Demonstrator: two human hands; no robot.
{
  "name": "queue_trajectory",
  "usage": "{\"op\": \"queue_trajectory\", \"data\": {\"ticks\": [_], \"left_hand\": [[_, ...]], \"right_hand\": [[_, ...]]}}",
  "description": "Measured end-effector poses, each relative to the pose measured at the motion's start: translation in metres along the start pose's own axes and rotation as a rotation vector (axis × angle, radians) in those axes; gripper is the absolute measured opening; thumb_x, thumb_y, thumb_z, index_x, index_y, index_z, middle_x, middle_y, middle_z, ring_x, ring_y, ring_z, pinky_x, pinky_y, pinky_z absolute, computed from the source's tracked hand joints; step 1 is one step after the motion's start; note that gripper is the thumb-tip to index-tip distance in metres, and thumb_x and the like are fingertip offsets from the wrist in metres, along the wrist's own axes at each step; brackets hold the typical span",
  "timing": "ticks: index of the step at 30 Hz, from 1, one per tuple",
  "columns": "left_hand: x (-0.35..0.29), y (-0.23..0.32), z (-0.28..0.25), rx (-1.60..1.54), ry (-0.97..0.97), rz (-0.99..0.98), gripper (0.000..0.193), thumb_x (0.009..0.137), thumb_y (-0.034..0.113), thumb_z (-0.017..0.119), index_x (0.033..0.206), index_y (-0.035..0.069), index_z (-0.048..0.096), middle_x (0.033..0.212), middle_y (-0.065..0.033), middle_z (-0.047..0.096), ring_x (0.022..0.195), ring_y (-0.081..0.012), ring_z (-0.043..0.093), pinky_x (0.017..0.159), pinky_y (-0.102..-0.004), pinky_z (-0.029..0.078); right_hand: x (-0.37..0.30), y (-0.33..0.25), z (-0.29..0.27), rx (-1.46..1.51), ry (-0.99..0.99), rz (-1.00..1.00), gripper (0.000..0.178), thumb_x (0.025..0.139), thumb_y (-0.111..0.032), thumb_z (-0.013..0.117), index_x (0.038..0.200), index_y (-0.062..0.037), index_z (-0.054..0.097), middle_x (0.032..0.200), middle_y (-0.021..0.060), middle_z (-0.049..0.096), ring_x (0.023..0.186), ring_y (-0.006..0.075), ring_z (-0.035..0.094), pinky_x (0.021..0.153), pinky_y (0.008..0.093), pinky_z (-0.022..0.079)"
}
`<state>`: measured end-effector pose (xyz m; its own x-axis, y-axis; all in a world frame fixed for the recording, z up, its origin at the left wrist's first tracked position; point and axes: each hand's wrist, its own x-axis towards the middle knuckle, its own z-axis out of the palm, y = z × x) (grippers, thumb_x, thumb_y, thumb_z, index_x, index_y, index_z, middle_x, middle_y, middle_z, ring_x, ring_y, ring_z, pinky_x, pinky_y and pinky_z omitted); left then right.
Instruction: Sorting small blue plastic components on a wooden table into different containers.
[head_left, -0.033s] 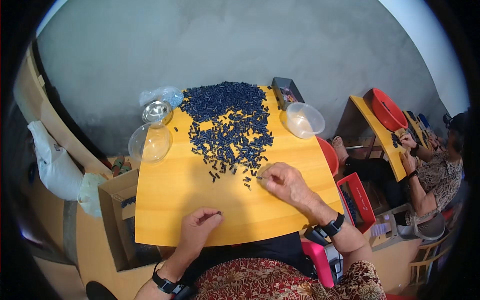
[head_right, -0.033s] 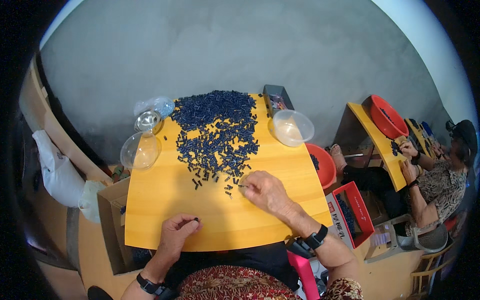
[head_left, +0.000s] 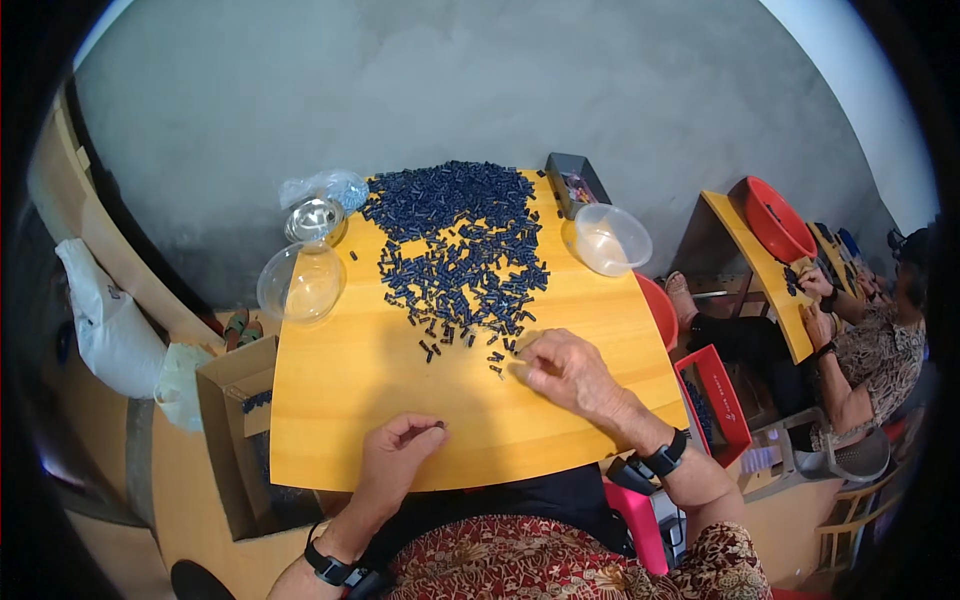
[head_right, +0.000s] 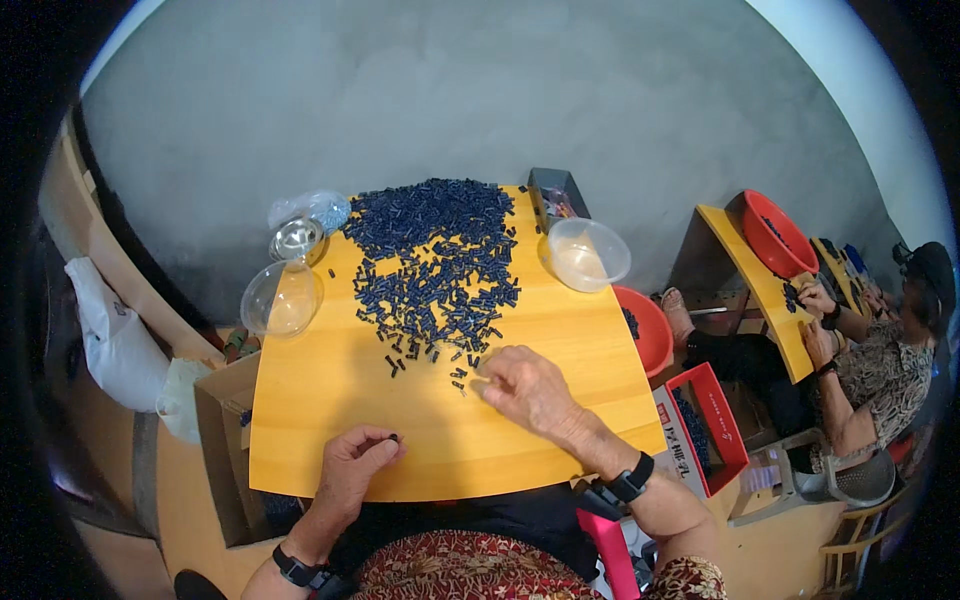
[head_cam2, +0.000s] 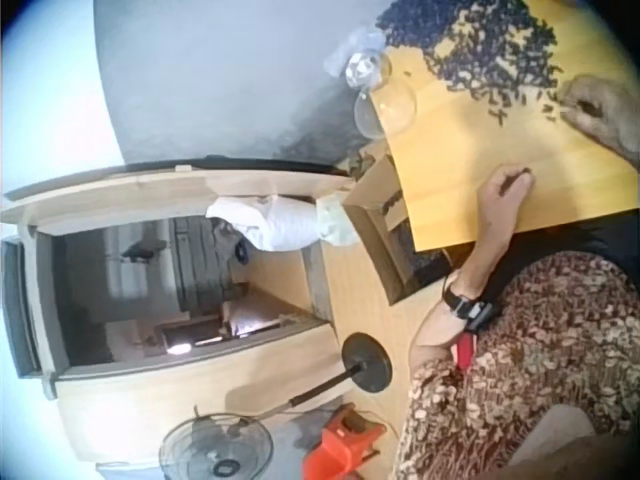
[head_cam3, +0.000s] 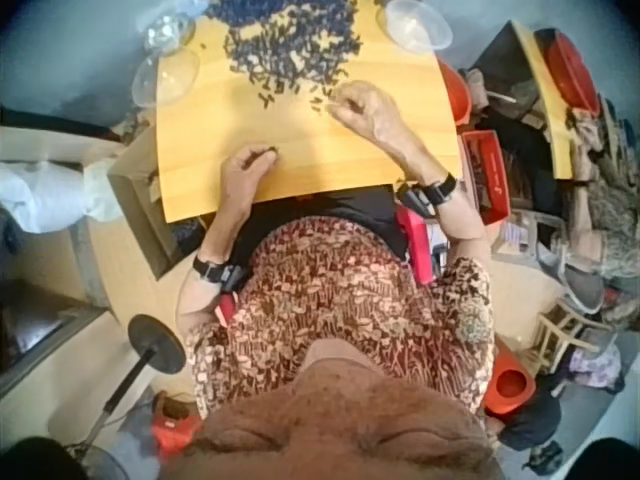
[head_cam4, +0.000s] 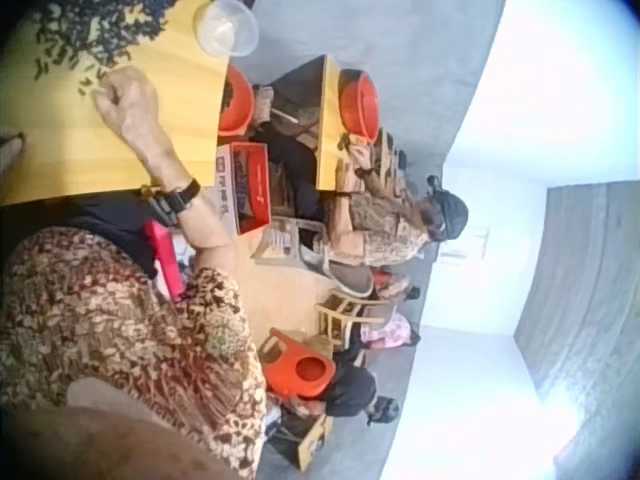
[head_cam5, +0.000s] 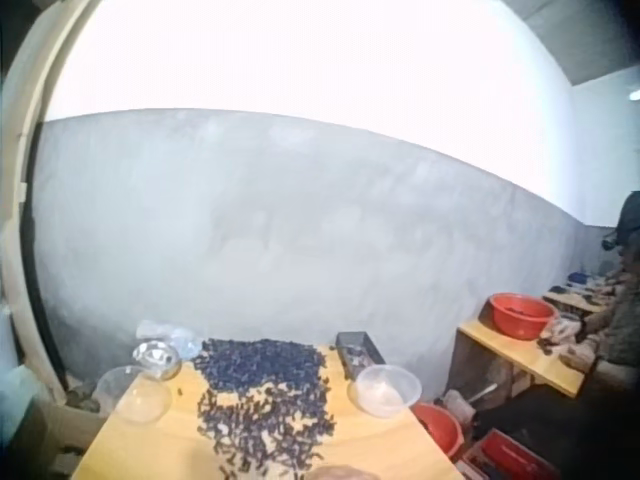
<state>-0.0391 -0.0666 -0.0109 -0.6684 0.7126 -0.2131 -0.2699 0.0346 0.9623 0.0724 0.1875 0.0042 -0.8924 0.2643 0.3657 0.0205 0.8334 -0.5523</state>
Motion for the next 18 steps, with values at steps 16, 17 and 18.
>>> {"op": "queue_trajectory", "data": {"ticks": [16,17,18], "left_hand": [[-0.002,-0.002,-0.004,0.056,-0.041,-0.033,0.017,0.092,0.009,0.065,0.105,-0.003,0.065,0.097,-0.0087,0.068,0.091,-0.0155,0.066,0.084,-0.0270,0.052],[-0.002,-0.003,-0.002,0.046,-0.041,-0.031,0.017,0.092,0.008,0.065,0.105,-0.003,0.065,0.097,-0.0085,0.068,0.091,-0.0153,0.066,0.084,-0.0270,0.052],[-0.002,-0.002,0.000,0.046,-0.037,-0.036,0.017,0.092,0.008,0.065,0.105,-0.003,0.065,0.097,-0.0085,0.068,0.091,-0.0153,0.066,0.084,-0.0270,0.052]], "right_hand": [[-0.006,-0.023,0.031,0.134,-0.037,0.079,0.011,0.080,-0.006,0.068,0.077,-0.0050,0.058,0.072,0.0059,0.056,0.068,0.0205,0.056,0.064,0.0332,0.047],[-0.008,-0.024,0.030,0.403,-0.086,0.271,0.012,0.083,-0.005,0.068,0.077,-0.0052,0.058,0.071,0.0012,0.055,0.065,0.0138,0.054,0.062,0.0288,0.046],[-0.009,-0.024,0.030,0.406,-0.090,0.273,0.012,0.083,-0.005,0.068,0.077,-0.0052,0.058,0.071,0.0012,0.055,0.065,0.0138,0.054,0.062,0.0288,0.046]]}}
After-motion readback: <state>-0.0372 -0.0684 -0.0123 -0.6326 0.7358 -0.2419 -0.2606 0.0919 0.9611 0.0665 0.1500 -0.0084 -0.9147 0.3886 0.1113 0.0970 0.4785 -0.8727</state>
